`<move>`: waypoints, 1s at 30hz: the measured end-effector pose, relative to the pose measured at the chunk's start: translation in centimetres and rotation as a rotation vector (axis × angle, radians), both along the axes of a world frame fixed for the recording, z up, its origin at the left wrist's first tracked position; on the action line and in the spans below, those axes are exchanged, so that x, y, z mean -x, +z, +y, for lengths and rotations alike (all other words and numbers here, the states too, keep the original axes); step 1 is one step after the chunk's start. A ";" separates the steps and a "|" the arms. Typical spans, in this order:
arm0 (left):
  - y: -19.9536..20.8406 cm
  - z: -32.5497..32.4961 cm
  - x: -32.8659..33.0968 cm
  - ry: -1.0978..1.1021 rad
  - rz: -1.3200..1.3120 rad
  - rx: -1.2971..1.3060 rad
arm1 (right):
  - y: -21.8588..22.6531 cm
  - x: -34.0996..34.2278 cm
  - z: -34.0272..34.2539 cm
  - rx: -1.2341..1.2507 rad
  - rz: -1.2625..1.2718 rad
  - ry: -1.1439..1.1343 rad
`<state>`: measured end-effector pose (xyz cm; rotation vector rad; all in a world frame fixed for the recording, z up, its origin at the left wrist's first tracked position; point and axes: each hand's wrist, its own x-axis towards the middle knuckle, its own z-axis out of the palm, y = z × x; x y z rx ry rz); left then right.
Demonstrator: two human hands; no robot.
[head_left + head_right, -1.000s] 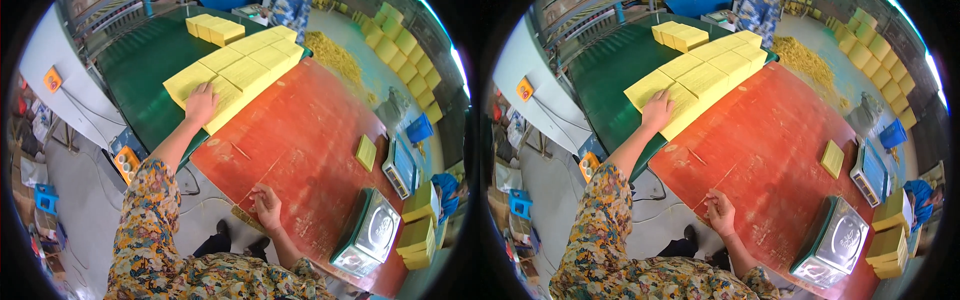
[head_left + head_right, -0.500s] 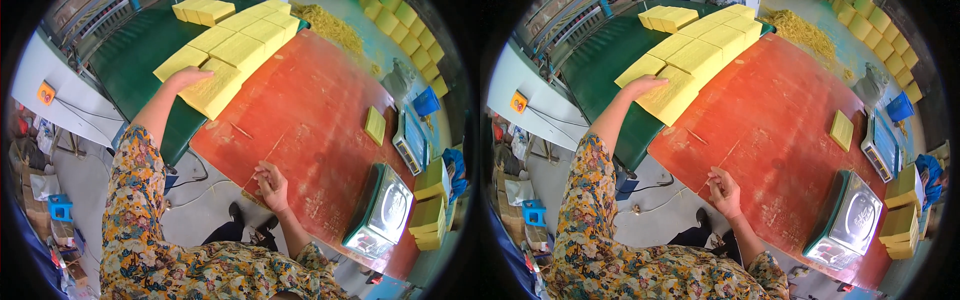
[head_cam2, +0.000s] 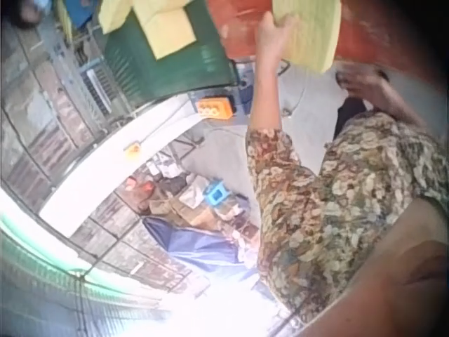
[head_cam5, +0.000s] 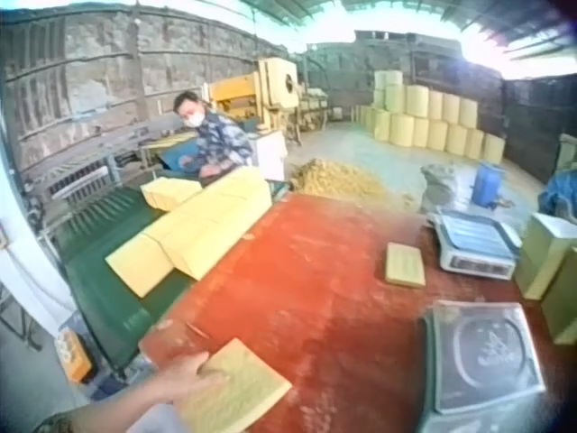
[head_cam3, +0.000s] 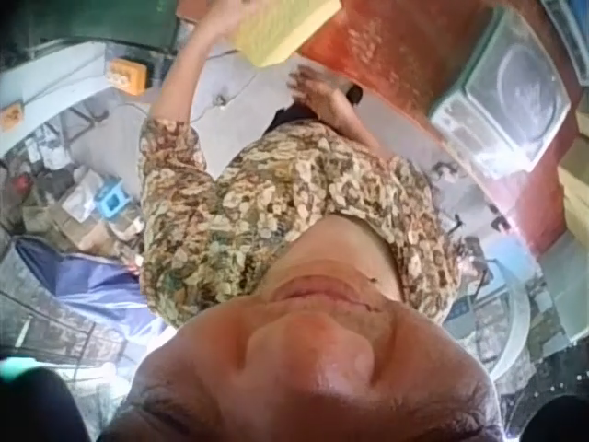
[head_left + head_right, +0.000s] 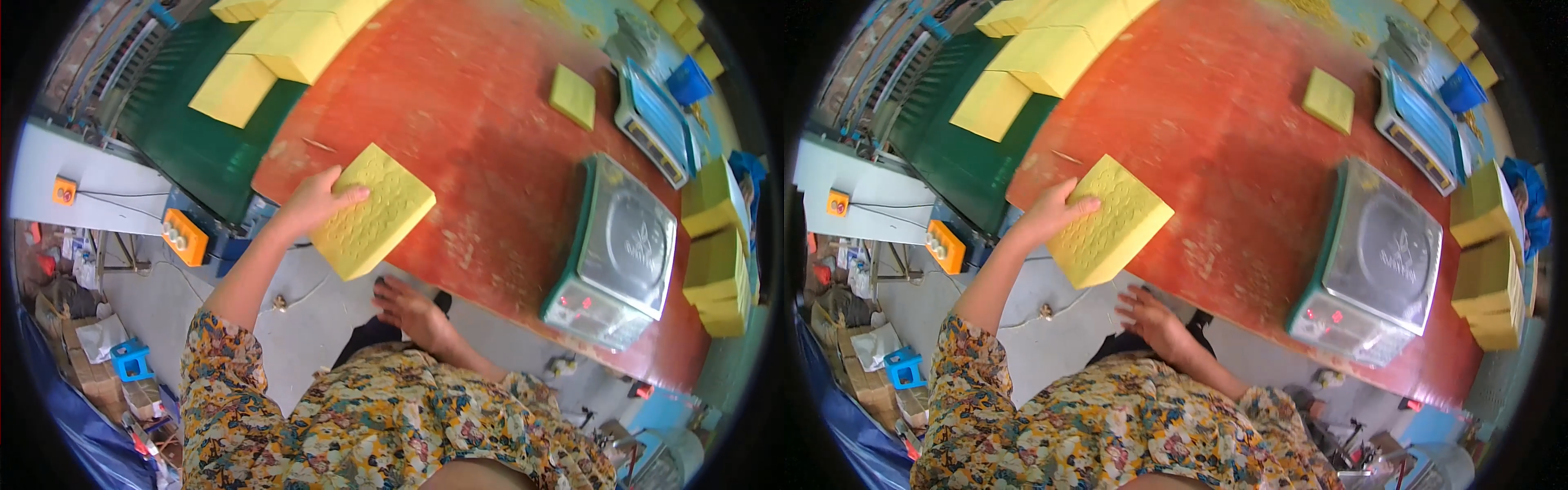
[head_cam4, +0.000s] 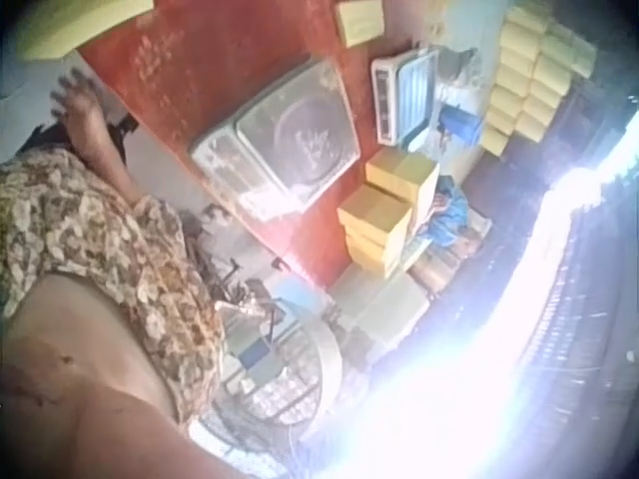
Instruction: The recorder weighs stacks of yellow patterned paper on a digital scale and organizes them on a table and conveyor belt.
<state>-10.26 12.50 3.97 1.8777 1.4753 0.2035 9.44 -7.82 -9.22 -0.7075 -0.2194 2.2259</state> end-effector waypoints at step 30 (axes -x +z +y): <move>-0.7 -10.5 -45.7 -0.218 -1.370 0.302 | 21.0 -35.1 -3.9 -0.883 -2.186 -0.854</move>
